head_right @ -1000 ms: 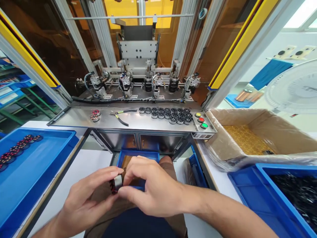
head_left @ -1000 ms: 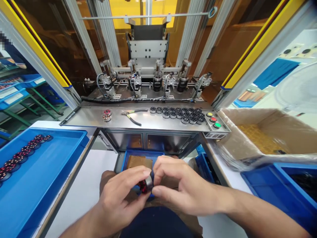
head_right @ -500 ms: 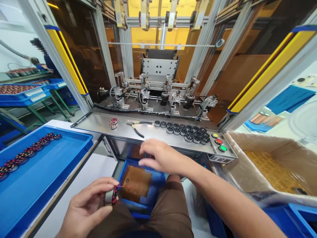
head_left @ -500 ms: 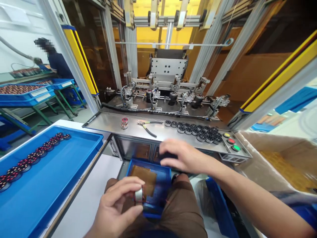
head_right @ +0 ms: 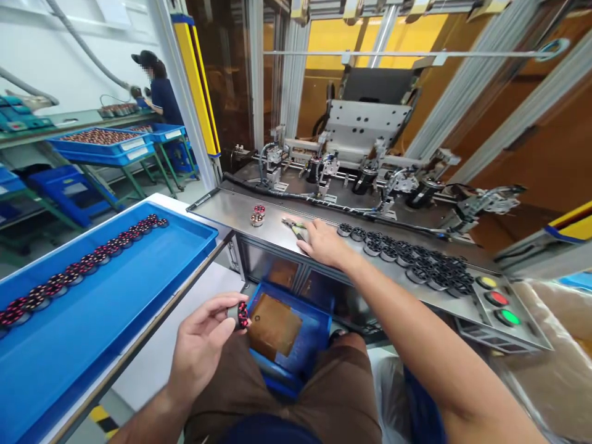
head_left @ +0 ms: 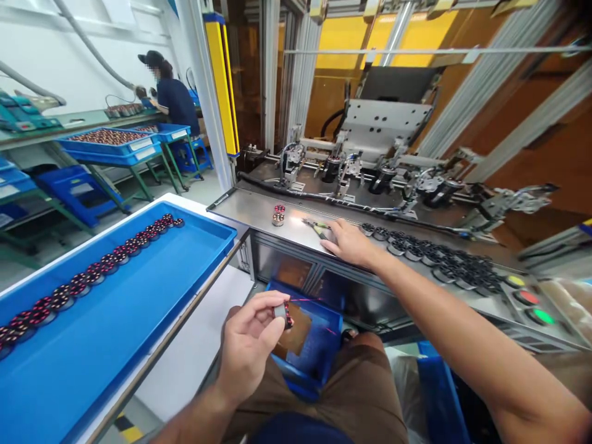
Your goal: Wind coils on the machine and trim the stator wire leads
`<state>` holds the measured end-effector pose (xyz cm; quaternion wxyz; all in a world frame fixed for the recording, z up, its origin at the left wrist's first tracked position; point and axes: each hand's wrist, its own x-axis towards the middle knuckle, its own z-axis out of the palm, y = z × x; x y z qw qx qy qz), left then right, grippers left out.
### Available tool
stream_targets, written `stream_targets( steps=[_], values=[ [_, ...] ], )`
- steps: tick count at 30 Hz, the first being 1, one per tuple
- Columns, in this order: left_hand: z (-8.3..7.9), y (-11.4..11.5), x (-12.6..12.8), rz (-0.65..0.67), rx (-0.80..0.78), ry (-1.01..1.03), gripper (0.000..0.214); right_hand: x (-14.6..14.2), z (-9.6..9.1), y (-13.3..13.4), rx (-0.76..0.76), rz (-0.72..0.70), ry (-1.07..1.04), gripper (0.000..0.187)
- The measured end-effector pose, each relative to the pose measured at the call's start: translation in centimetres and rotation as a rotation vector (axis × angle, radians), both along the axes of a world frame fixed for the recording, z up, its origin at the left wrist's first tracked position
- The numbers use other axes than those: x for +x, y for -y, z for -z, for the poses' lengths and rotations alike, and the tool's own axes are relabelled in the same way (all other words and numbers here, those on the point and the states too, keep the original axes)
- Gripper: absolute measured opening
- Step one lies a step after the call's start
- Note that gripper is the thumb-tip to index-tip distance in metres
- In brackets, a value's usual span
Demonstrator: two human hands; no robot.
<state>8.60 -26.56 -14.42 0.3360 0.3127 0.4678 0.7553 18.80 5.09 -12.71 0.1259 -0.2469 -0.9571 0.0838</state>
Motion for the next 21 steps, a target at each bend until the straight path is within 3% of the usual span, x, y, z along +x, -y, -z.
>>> stream_targets(
  steps=[5,9,13,15,17,19,21],
  values=[
    [-0.4,0.2,0.6,0.015,0.047,0.022,0.017,1.1,-0.9,0.4,-0.122,0.016,-0.126,0.042],
    [-1.2,0.2,1.1,0.024,0.023,0.054,0.015,3.8,-1.7,3.3,-0.338,0.015,-0.293,0.045],
    [-1.9,-0.1,1.6,0.002,-0.037,0.087,0.016,8.7,0.0,10.6,-0.638,-0.059,-0.414,0.060],
    [-2.2,-0.3,1.9,0.029,-0.077,0.092,0.022,11.4,1.9,15.1,-1.065,-0.146,-0.626,0.058],
    [-2.4,-0.6,2.4,0.094,-0.096,0.087,0.030,13.7,3.9,19.3,-1.250,-0.152,-0.706,0.058],
    [-2.5,-1.0,2.9,0.152,-0.104,0.077,0.034,15.4,5.5,22.7,-1.249,-0.119,-0.700,0.064],
    [-2.6,-1.4,3.6,0.176,-0.109,0.067,0.034,16.2,6.1,24.8,-1.099,-0.064,-0.693,0.061]
  ],
)
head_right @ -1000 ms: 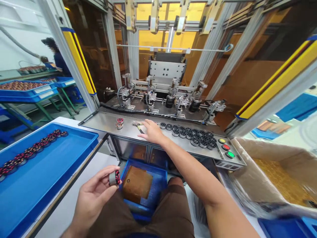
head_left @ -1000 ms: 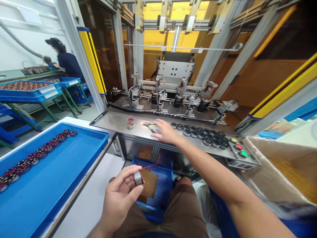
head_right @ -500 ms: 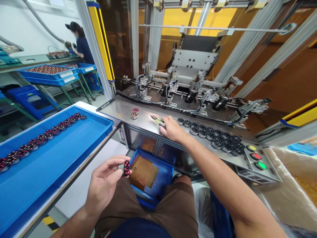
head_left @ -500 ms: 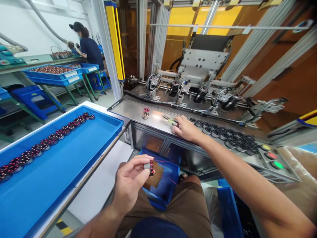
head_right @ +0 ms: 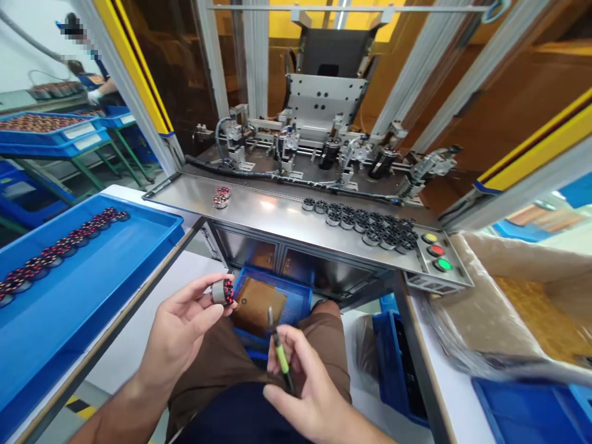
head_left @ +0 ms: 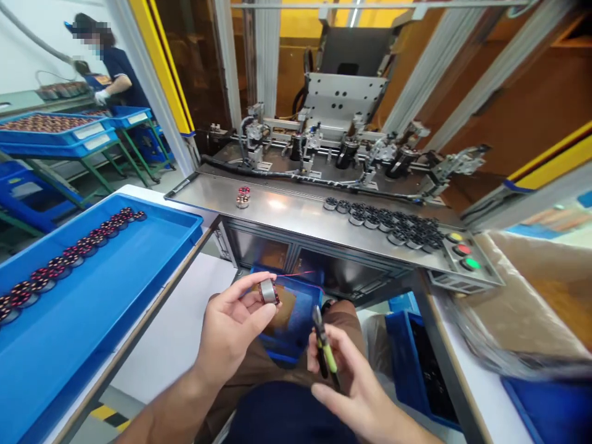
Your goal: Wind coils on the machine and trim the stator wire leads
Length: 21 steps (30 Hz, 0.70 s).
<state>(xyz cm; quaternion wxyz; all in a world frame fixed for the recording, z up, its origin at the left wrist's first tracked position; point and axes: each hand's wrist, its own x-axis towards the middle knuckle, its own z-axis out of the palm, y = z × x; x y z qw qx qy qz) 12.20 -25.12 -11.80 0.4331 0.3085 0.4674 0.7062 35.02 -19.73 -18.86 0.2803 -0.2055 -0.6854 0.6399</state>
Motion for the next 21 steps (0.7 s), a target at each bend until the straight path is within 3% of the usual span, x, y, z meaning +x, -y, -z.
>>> stream_targets(
  steps=[3,7,14,21],
  values=[
    [-0.2,-0.6,1.1,0.019,0.013,-0.013,0.031,0.1,-0.5,0.9,0.259,0.094,0.016,0.056],
    [-0.5,-0.7,2.1,0.048,0.043,-0.061,0.030,-0.8,-2.1,-0.3,0.462,0.105,-0.044,0.070],
    [-1.0,0.2,2.3,0.016,0.023,-0.168,0.031,-2.2,-2.9,-1.2,0.446,0.042,-0.164,0.081],
    [-1.0,0.1,2.1,0.016,0.018,-0.201,0.032,-2.6,-2.9,-1.3,0.463,0.055,-0.185,0.077]
  ],
)
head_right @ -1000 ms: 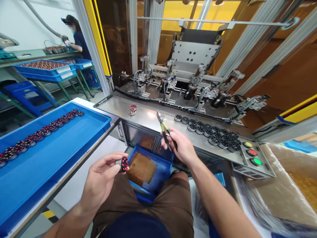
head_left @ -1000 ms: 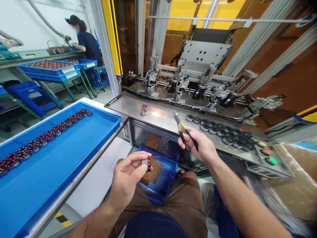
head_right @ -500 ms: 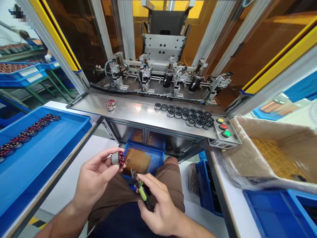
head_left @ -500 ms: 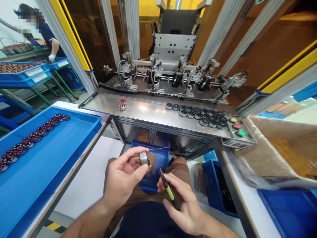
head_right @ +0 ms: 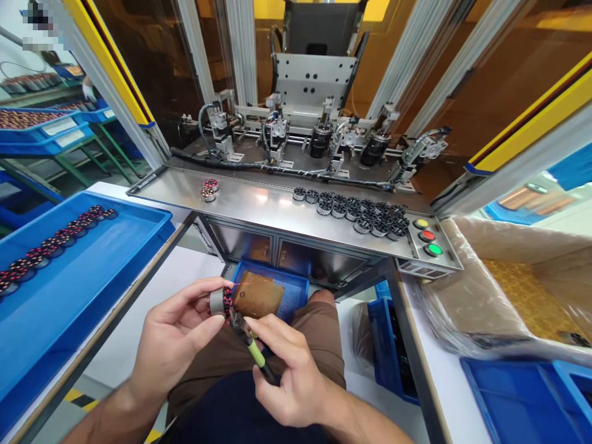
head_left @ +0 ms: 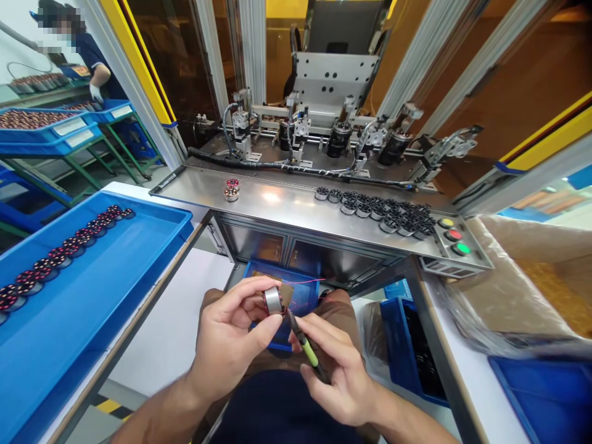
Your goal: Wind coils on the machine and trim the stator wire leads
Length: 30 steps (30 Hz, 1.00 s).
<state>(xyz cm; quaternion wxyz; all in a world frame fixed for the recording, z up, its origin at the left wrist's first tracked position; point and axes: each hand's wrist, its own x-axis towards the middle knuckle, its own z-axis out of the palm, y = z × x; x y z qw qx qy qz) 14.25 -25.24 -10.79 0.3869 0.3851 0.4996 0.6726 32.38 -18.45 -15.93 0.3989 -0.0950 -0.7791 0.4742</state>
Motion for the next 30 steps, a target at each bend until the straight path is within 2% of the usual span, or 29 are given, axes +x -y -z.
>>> stream_targets(
  steps=[10,14,18,30],
  values=[
    [0.1,0.0,0.0,-0.009,-0.005,0.008,0.031,0.3,0.2,0.6,0.046,0.088,0.063,0.071],
    [0.6,0.2,-0.2,0.033,0.073,0.024,0.030,0.3,-0.5,0.6,0.040,0.058,0.037,0.073],
    [0.9,0.3,-0.4,0.009,0.143,-0.033,0.023,0.3,-0.8,0.5,0.038,0.018,0.049,0.079],
    [1.1,0.4,-0.6,-0.003,0.142,-0.100,0.024,-0.5,-0.2,0.0,0.019,0.006,0.019,0.083]
  ],
)
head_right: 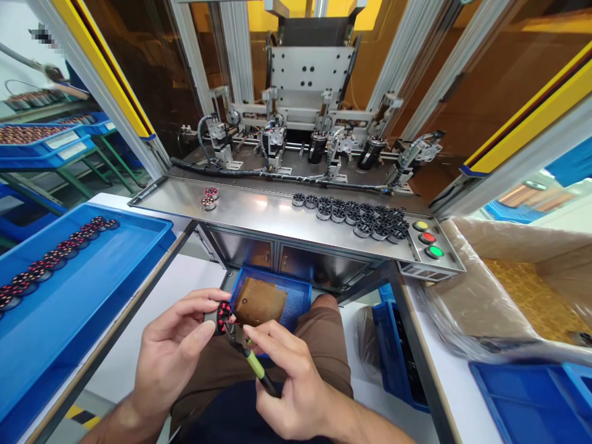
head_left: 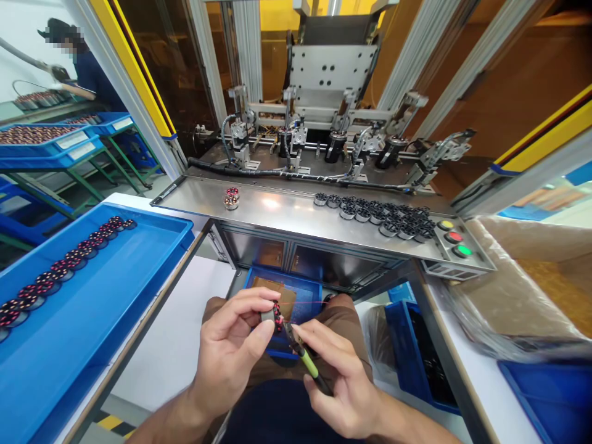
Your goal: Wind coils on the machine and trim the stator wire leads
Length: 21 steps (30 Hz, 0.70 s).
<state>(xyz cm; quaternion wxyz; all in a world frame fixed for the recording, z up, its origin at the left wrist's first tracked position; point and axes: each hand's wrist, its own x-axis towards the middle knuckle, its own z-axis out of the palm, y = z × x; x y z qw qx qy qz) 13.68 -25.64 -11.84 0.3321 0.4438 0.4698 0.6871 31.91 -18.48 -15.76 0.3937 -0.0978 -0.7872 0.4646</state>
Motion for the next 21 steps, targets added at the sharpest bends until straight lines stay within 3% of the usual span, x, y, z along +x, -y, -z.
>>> stream_targets(
  steps=[13,21],
  values=[
    [0.3,0.0,-0.2,0.020,0.016,-0.102,0.026,0.1,0.8,0.1,0.026,0.063,0.023,0.078],
    [-0.3,0.4,0.0,-0.020,0.061,-0.204,0.029,-0.3,-0.3,0.3,0.006,0.062,-0.007,0.078]
  ],
)
